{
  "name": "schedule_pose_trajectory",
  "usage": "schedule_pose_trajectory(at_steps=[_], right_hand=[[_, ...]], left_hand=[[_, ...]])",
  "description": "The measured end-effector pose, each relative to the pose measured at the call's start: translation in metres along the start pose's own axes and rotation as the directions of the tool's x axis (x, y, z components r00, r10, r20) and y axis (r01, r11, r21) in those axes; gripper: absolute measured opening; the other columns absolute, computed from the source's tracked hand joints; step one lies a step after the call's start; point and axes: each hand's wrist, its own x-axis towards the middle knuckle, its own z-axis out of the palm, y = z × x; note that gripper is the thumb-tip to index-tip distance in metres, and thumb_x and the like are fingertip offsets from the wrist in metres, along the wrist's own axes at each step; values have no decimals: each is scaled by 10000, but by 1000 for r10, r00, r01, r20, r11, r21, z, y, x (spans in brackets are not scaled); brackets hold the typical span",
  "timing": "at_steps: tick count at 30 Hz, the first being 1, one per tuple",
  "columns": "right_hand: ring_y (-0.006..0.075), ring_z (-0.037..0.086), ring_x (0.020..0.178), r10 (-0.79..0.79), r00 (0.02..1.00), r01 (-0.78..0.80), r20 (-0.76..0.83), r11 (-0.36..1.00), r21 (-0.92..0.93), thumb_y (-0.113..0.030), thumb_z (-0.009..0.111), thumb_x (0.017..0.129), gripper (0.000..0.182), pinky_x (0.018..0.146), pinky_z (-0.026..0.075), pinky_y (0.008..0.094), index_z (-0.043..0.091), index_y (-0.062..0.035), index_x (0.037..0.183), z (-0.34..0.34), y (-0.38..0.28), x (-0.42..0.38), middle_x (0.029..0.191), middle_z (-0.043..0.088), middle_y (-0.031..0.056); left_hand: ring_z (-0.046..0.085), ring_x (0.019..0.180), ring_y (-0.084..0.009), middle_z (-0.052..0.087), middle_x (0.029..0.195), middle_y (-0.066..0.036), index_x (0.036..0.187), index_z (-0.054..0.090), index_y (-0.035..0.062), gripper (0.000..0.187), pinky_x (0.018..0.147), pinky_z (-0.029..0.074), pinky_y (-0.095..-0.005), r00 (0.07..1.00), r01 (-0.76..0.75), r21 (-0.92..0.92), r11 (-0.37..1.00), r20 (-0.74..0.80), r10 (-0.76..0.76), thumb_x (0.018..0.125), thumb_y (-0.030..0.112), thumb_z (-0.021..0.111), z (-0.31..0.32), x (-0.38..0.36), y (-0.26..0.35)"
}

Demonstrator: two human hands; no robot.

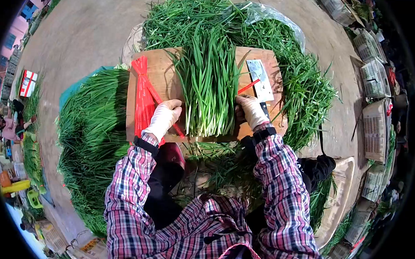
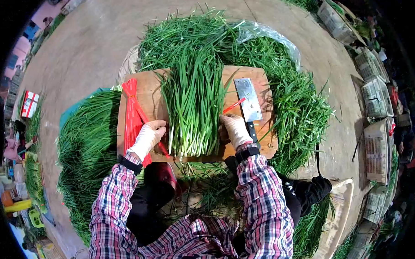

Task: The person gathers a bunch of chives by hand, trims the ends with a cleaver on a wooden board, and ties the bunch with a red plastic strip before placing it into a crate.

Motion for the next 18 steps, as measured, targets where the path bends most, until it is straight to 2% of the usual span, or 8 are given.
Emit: schedule_pose_trajectory(at_steps=[3, 6, 11, 13, 15, 16, 17, 18], right_hand=[[147, 429, 381, -62, 996, 56, -60, 994, -89, -196, 599, 926, 144, 369, 329, 306, 576, -55, 934, -2, -3, -7, 567, 507, 15], [151, 518, 433, -172, 978, 142, -117, 963, -228, -208, 619, 905, 201, 412, 414, 305, 620, -16, 966, -1, -7, -17, 616, 576, 38], [135, 582, 516, -303, 951, 258, -69, 894, -367, -249, 628, 879, 273, 480, 479, 283, 668, 15, 938, -1, -2, -65, 645, 614, 51], [126, 585, 534, -269, 963, 243, -10, 885, -397, -260, 628, 880, 292, 507, 480, 295, 679, 13, 968, -6, 21, -67, 674, 633, 58], [124, 599, 569, -395, 919, 322, -19, 774, -545, -255, 625, 885, 305, 548, 487, 303, 684, 17, 1010, -7, 48, -61, 691, 650, 55], [178, 641, 628, -261, 965, 211, -10, 800, -561, -274, 617, 883, 340, 615, 499, 334, 678, 16, 1049, -6, 48, -67, 719, 674, 92], [275, 674, 719, -352, 935, 271, 42, 632, -726, -297, 612, 875, 320, 674, 510, 379, 692, -23, 1020, -11, 56, -64, 756, 684, 157], [307, 668, 757, -379, 924, 275, 61, 542, -794, -302, 611, 870, 302, 696, 512, 400, 697, -42, 997, -10, 50, -72, 777, 681, 171]], left_hand=[[660, 1042, -262, 686, 1109, -181, 1166, 642, -10, 352, 906, 498, -334, 999, -39, 112, 993, 26, 36, 867, 172, 601, -6, -5, 8], [660, 1045, -270, 683, 1105, -190, 1162, 643, -10, 360, 904, 498, -345, 998, -47, 67, 997, 47, 43, 868, 193, 604, -7, -1, -1], [653, 1057, -277, 682, 1106, -191, 1162, 642, -14, 363, 915, 490, -336, 997, -76, 155, 985, 45, 69, 867, 196, 613, -13, -7, 21], [651, 1068, -252, 673, 1148, -189, 1187, 619, -41, 373, 920, 488, -321, 998, 6, -2, 1000, 61, -6, 870, 155, 621, -8, -2, 7], [648, 1072, -243, 671, 1158, -188, 1209, 600, -53, 389, 920, 487, -314, 997, 24, -40, 999, 69, -22, 870, 137, 625, -6, 0, 2], [648, 1069, -241, 671, 1159, -187, 1211, 598, -53, 391, 920, 487, -313, 997, 18, -43, 999, 70, -15, 871, 138, 626, -6, 1, -3], [648, 1066, -239, 671, 1160, -186, 1213, 597, -54, 393, 919, 487, -312, 997, 12, -46, 999, 70, -9, 872, 139, 626, -5, 2, -8], [648, 1064, -237, 671, 1160, -186, 1216, 595, -55, 396, 918, 487, -311, 997, 7, -49, 999, 71, -3, 874, 141, 627, -6, 0, -4]])
